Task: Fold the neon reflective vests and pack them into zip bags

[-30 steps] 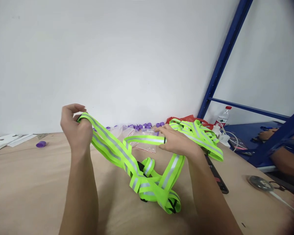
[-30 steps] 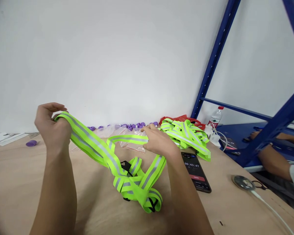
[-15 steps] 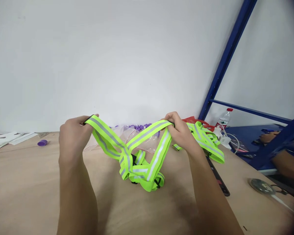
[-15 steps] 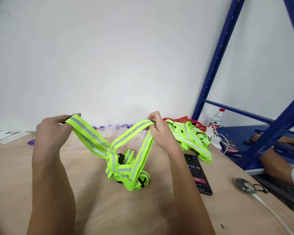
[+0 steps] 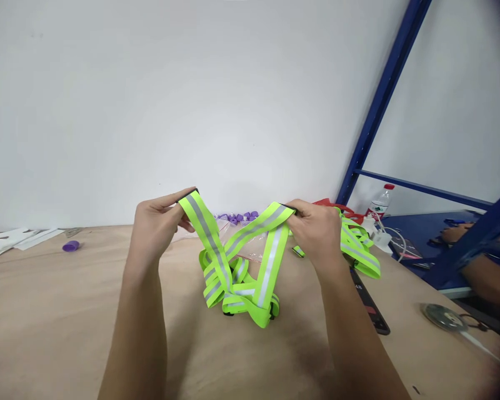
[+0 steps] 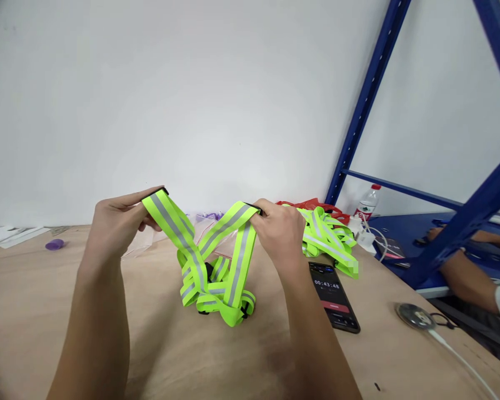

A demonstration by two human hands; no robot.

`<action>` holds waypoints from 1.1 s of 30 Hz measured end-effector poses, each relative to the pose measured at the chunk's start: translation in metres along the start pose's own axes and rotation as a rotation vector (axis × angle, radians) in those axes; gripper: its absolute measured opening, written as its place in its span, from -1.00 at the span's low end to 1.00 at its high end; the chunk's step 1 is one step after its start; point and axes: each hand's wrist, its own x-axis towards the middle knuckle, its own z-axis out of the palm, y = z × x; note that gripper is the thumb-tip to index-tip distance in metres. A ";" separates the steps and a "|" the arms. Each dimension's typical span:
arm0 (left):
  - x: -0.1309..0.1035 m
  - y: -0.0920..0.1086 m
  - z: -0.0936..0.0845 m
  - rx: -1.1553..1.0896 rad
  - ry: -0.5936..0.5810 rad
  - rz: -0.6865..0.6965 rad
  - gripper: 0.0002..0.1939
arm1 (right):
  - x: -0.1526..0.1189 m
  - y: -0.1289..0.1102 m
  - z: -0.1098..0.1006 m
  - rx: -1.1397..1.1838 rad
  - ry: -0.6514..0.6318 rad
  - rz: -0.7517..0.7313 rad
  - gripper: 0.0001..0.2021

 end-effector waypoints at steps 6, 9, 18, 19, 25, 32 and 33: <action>-0.002 -0.005 0.012 -0.128 -0.101 0.143 -0.69 | -0.001 -0.009 0.000 0.473 -0.320 0.138 -0.76; -0.003 -0.003 0.017 -0.245 -0.243 0.104 -0.72 | -0.003 -0.014 0.002 0.615 -0.303 0.115 -0.77; -0.006 0.003 0.027 -0.552 -0.213 0.030 -0.65 | -0.006 -0.015 0.003 0.315 -0.704 0.005 -0.73; -0.006 0.003 0.026 -0.544 -0.172 0.050 -0.64 | -0.007 -0.012 0.006 0.220 -0.788 -0.005 -0.67; -0.007 0.007 0.017 -0.492 -0.046 0.112 -0.71 | -0.013 0.016 0.052 -0.207 -1.112 0.018 -0.33; -0.009 0.011 0.011 -0.353 0.047 0.136 -0.69 | -0.029 0.036 0.100 -0.311 -1.225 0.066 -0.74; -0.009 0.011 0.010 -0.355 0.047 0.139 -0.68 | -0.030 0.035 0.100 -0.317 -1.206 0.062 -0.86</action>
